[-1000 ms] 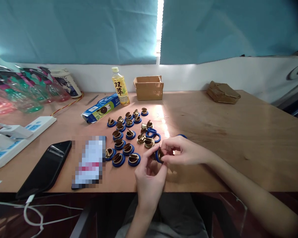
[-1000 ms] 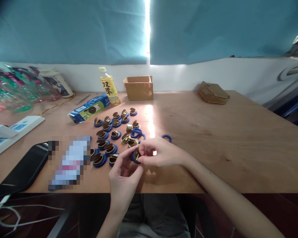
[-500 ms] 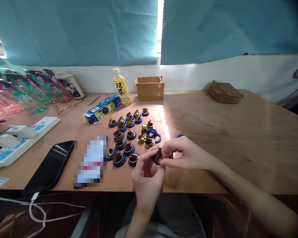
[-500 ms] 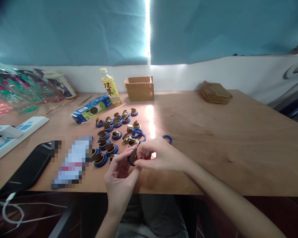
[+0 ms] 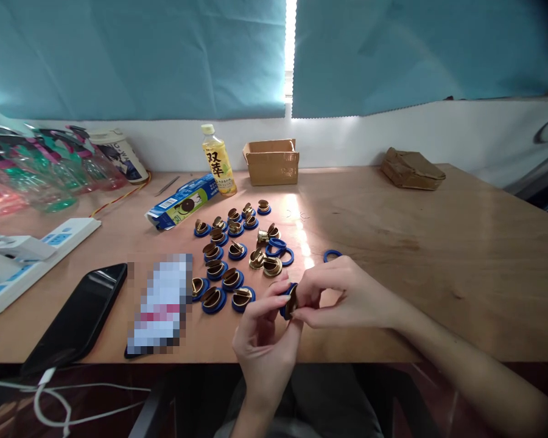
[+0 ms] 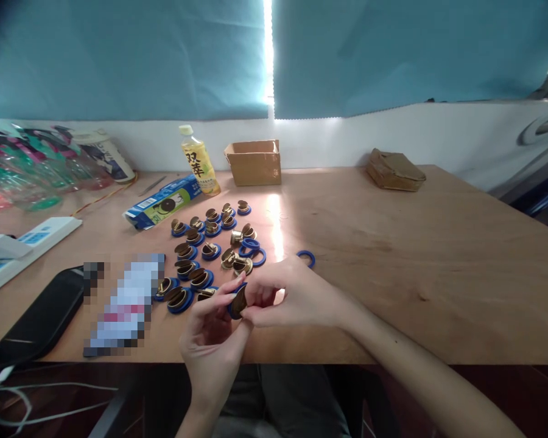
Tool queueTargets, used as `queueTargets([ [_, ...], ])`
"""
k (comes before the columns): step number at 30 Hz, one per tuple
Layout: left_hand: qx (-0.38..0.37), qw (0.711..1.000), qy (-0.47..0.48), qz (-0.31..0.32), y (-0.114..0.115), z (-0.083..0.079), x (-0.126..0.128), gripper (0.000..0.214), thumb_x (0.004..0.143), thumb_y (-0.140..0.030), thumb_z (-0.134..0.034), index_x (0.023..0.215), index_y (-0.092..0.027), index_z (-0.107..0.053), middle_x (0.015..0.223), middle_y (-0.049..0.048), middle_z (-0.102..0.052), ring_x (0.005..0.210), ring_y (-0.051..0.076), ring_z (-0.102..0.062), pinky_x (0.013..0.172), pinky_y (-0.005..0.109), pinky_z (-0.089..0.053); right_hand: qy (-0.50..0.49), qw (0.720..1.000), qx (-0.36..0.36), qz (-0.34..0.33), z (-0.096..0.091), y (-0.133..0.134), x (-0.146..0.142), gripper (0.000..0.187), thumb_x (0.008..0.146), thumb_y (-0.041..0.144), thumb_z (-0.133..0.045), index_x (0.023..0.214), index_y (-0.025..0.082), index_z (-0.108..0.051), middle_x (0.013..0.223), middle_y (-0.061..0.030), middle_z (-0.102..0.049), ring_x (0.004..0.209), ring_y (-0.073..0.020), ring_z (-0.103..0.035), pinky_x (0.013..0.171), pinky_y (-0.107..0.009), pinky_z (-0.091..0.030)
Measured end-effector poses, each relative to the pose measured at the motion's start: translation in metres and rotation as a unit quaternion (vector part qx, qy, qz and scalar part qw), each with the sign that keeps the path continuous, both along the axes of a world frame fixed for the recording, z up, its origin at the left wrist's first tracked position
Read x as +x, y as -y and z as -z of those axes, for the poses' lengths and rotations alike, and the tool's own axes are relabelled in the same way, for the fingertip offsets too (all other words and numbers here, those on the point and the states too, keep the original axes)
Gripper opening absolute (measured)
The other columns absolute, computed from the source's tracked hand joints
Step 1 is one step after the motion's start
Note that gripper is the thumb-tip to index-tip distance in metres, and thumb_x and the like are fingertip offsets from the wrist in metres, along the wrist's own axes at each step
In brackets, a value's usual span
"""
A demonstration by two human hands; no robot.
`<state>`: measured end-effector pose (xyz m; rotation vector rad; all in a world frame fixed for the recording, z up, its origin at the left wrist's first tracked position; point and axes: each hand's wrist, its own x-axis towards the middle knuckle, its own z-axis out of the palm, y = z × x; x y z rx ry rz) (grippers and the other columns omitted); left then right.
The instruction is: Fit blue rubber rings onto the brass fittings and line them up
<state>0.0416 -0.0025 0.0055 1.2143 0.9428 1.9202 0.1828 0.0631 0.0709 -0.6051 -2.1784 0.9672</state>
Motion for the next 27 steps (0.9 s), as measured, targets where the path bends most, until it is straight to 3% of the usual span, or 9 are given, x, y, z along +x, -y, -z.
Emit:
queueTargets([
  [8, 0.056, 0.998, -0.021, -0.027, 0.003, 0.001, 0.000, 0.047, 0.073, 0.014, -0.063, 0.101, -0.023, -0.065, 0.115, -0.0007, -0.073, 0.117, 0.017, -0.068, 0.097, 0.025, -0.058, 0.075, 0.987, 0.139, -0.004, -0.008, 0.014, 0.002, 0.009, 0.087, 0.012, -0.064, 0.078, 0.014, -0.064, 0.073, -0.0002, -0.063, 0.063, -0.0082, -0.056, 0.056, -0.018, -0.042],
  [16, 0.066, 0.996, -0.028, -0.045, 0.003, 0.004, -0.002, 0.052, 0.069, 0.019, -0.062, 0.103, -0.021, -0.066, 0.113, -0.0011, -0.072, 0.116, 0.017, -0.068, 0.097, 0.025, -0.058, 0.217, 0.931, 0.292, -0.009, -0.014, 0.024, -0.001, 0.030, 0.099, 0.014, -0.044, 0.077, 0.011, -0.064, 0.070, -0.0037, -0.058, 0.057, -0.0135, -0.045, 0.052, -0.027, -0.038],
  [24, 0.041, 0.998, -0.008, -0.044, 0.000, 0.001, -0.003, 0.048, 0.070, 0.016, -0.064, 0.099, -0.022, -0.066, 0.110, -0.0026, -0.074, 0.113, 0.016, -0.070, 0.097, 0.023, -0.058, 0.230, 0.941, 0.249, -0.018, -0.011, 0.020, -0.002, 0.027, 0.101, 0.013, -0.042, 0.086, 0.012, -0.064, 0.079, -0.0049, -0.062, 0.065, -0.0143, -0.052, 0.058, -0.026, -0.041],
  [27, -0.005, 1.000, 0.001, -0.031, 0.000, -0.001, -0.005, 0.044, 0.073, 0.009, -0.068, 0.101, -0.024, -0.067, 0.113, -0.0016, -0.074, 0.113, 0.015, -0.070, 0.097, 0.021, -0.057, 0.199, 0.957, 0.213, -0.003, -0.008, 0.016, -0.003, 0.023, 0.102, 0.020, -0.044, 0.089, 0.014, -0.063, 0.082, -0.0050, -0.064, 0.070, -0.0142, -0.055, 0.062, -0.025, -0.043],
])
